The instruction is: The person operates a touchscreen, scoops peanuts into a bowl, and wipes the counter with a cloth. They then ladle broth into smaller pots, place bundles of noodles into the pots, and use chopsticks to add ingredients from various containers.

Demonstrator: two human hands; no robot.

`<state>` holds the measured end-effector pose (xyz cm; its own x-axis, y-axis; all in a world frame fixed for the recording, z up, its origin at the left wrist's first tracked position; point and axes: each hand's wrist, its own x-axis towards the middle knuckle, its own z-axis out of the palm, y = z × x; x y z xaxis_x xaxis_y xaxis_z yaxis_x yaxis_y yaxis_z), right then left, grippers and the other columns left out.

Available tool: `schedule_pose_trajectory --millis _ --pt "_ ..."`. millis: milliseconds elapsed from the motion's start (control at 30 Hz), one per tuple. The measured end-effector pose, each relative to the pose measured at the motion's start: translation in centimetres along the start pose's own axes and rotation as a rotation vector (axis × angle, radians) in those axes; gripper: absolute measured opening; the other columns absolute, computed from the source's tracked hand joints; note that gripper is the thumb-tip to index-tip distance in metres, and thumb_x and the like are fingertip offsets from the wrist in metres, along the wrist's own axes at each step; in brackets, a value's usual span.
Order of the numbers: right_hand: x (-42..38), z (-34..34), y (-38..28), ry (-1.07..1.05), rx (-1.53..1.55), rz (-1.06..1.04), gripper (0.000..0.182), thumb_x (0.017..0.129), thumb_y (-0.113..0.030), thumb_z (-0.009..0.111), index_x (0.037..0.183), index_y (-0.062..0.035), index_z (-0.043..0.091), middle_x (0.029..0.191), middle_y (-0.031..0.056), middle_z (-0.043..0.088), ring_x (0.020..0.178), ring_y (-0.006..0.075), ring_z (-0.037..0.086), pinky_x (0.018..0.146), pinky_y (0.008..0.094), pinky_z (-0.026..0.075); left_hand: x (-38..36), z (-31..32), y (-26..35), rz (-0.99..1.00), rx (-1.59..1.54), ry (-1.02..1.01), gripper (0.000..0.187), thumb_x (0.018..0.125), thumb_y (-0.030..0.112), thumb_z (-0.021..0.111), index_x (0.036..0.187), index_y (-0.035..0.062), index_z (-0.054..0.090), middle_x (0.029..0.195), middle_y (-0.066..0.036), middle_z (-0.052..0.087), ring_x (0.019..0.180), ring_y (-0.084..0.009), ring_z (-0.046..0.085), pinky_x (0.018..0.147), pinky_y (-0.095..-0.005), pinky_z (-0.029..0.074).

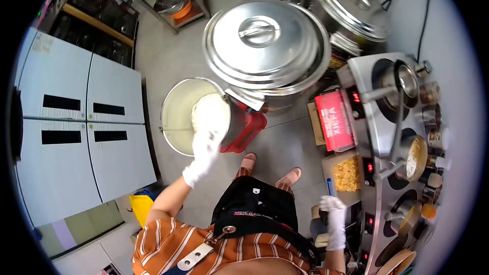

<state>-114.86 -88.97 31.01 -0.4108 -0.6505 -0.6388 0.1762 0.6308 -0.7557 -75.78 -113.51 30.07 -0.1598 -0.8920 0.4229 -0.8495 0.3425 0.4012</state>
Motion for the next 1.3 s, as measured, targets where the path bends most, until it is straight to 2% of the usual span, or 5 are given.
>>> schedule_pose_trajectory --millis 67,367,633,800,1300 --pt "0.0 6.9 0.8 -0.159 -0.077 0.107 0.020 0.094 -0.015 0.056 0.100 0.0003 0.068 0.083 0.0068 0.069 0.072 0.0125 0.063 0.069 0.0251 0.051 1.0 3.4 -11.1 -0.487 -0.081 -0.001 0.016 0.086 0.017 0.064 0.089 0.0020 0.061 0.081 -0.017 0.063 0.076 -0.0353 0.061 0.070 -0.0393 0.049" --pt "1.0 15.2 2.6 -0.159 -0.431 0.088 0.021 0.093 -0.010 0.057 0.105 0.0057 0.064 0.088 0.0060 0.068 0.079 0.0124 0.062 0.073 0.0247 0.049 -6.4 25.1 -37.9 -0.945 0.290 -0.715 0.075 0.072 0.067 0.063 0.107 -0.0001 0.068 0.117 -0.026 0.061 0.112 -0.0363 0.059 0.089 -0.0412 0.049" --pt "0.3 16.5 5.1 -0.055 -0.258 0.291 0.018 0.092 -0.010 0.058 0.102 0.0040 0.065 0.087 0.0055 0.066 0.073 0.0106 0.060 0.068 0.0235 0.048 -0.9 24.4 -18.6 -0.538 0.578 -0.925 0.087 0.065 0.080 0.057 0.104 0.0025 0.068 0.104 -0.012 0.065 0.093 -0.0262 0.062 0.088 -0.0351 0.044" --pt "1.0 17.6 4.3 -0.173 -0.563 0.012 0.019 0.092 -0.011 0.057 0.105 0.0012 0.065 0.084 0.0008 0.063 0.073 0.0080 0.054 0.070 0.0207 0.045 -4.4 29.7 -22.0 -0.578 0.500 -0.977 0.049 0.084 0.048 0.059 0.100 0.0030 0.068 0.107 -0.015 0.062 0.102 -0.0276 0.059 0.082 -0.0394 0.046" --pt "3.2 23.1 -3.0 -0.319 -0.712 -0.435 0.022 0.087 -0.015 0.063 0.102 -0.0004 0.067 0.097 0.0195 0.067 0.091 0.0316 0.066 0.082 0.0351 0.050 9.7 -5.5 -18.7 -0.010 0.088 -0.402 0.027 0.086 0.030 0.059 0.092 0.0033 0.058 0.087 -0.015 0.060 0.083 -0.0310 0.057 0.079 -0.0420 0.040"
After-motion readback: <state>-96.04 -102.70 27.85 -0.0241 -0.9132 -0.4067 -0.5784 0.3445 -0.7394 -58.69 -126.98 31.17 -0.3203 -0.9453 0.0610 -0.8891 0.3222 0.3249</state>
